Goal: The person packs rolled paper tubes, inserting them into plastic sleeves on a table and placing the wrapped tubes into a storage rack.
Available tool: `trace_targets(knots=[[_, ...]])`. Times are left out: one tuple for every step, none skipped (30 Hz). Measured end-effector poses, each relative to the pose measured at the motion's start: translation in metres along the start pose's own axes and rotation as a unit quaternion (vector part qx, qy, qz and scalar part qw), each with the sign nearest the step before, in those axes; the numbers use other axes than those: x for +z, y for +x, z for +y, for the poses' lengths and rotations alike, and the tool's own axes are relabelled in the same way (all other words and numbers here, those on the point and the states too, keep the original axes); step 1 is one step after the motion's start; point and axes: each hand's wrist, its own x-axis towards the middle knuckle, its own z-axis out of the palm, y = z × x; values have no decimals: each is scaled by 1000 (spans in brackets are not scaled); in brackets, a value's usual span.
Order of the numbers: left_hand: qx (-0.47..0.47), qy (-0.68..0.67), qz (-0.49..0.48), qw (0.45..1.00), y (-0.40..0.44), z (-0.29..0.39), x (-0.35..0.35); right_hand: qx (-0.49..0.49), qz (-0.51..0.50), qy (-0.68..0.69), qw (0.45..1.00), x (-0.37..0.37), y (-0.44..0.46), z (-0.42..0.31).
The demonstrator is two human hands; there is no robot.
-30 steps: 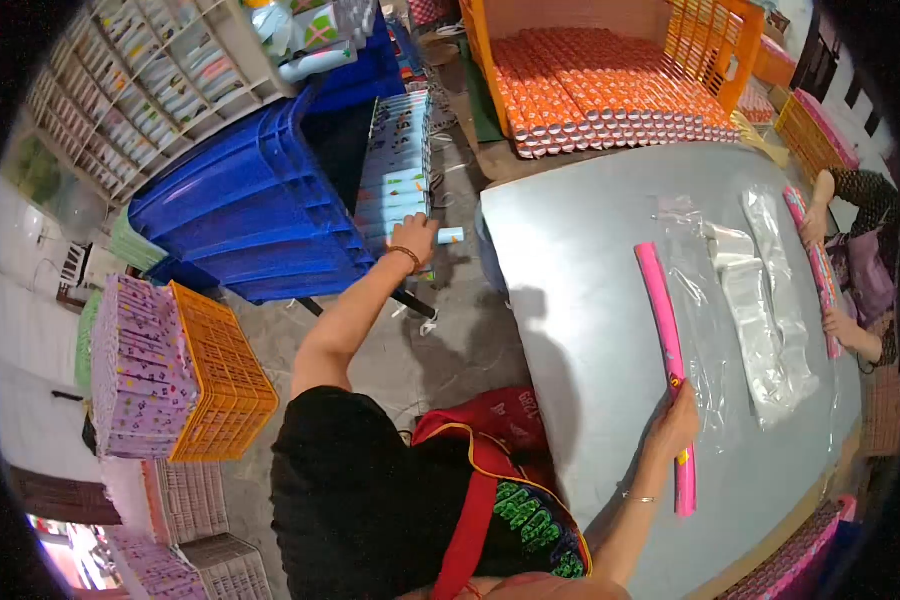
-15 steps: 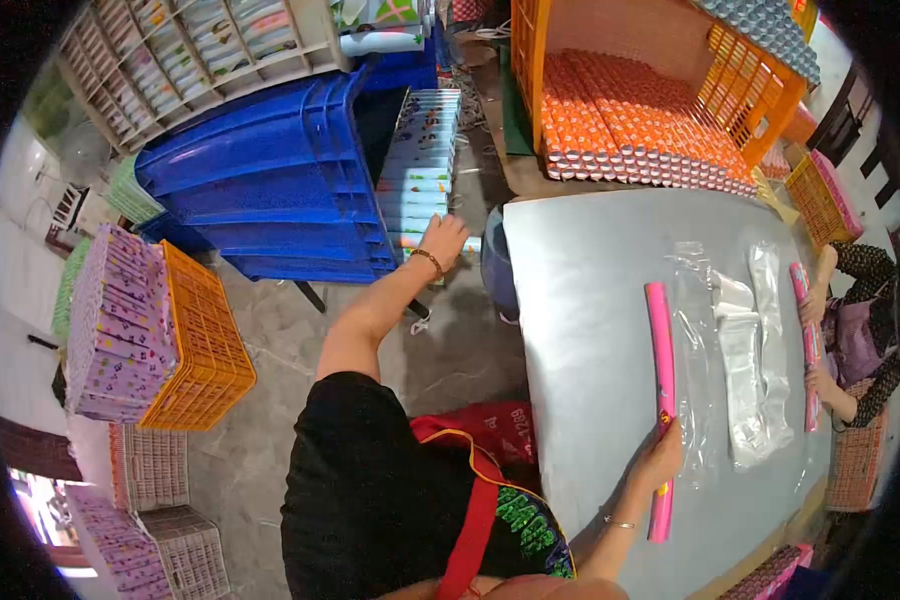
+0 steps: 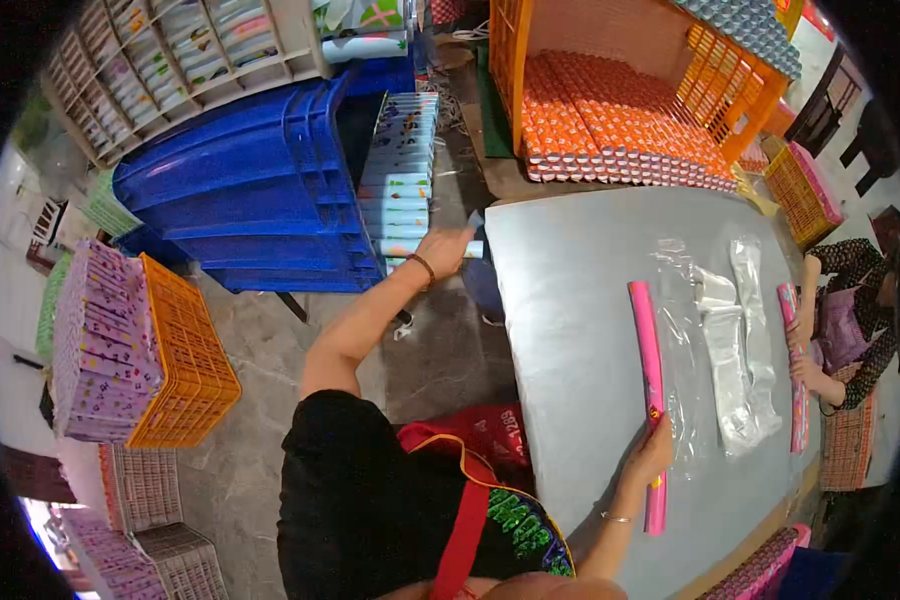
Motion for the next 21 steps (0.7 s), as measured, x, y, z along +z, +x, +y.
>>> trace_targets(knots=[[15, -53, 45, 998, -2, 12, -18, 0, 4, -2, 1000, 1, 0, 5], [35, -106, 90, 990, 0, 23, -28, -28, -6, -34, 999, 4, -1, 13], [75, -103, 141, 982, 5, 25, -18, -52, -13, -68, 996, 2, -1, 20], [92, -128, 140, 978, 2, 44, -40, -22, -49, -137, 989, 1, 1, 9], [98, -129, 118, 980, 3, 63, -60, -58, -23, -166, 984, 1, 2, 5], [107, -130, 93, 981, 6, 81, -70, -89, 3, -198, 976, 1, 0, 3], [163, -131, 131, 969, 12, 93, -67, -74, -1, -206, 976, 1, 2, 0], [180, -122, 111, 970, 11, 113, -79, -61, -7, -215, 975, 2, 5, -1], [198, -132, 75, 968, 16, 134, -79, -87, 7, -223, 971, 1, 3, 0], [213, -139, 40, 966, 19, 156, -83, -77, -4, -234, 969, -2, 4, -6], [233, -126, 20, 964, 17, 183, -89, -89, 15, -214, 973, -1, 4, -8], [250, -111, 1, 962, 8, 214, -98, -103, 34, -193, 975, -1, 4, -9], [315, -116, 8, 942, -1, 242, -101, -54, -31, -213, 975, -6, 5, -7], [377, -122, 11, 918, -17, 269, -98, -51, -28, -218, 974, -8, 3, -5], [454, -131, 87, 877, -29, 295, -81, -87, -3, -184, 979, -6, 5, -4], [522, -138, 162, 826, -42, 318, -64, -125, 19, -148, 981, -5, 6, -4], [559, -129, 188, 797, -61, 334, -69, -120, 13, -156, 980, -5, 5, -5], [592, -120, 212, 768, -77, 347, -77, -122, 11, -156, 980, -4, 6, -5], [613, -133, 267, 731, -88, 356, -77, -179, 58, -164, 968, -2, 6, -4], [629, -147, 322, 692, -96, 362, -75, -236, 104, -171, 951, -2, 5, -2], [625, -149, 322, 696, -101, 366, -67, -205, 65, -176, 960, 0, 5, 2]])
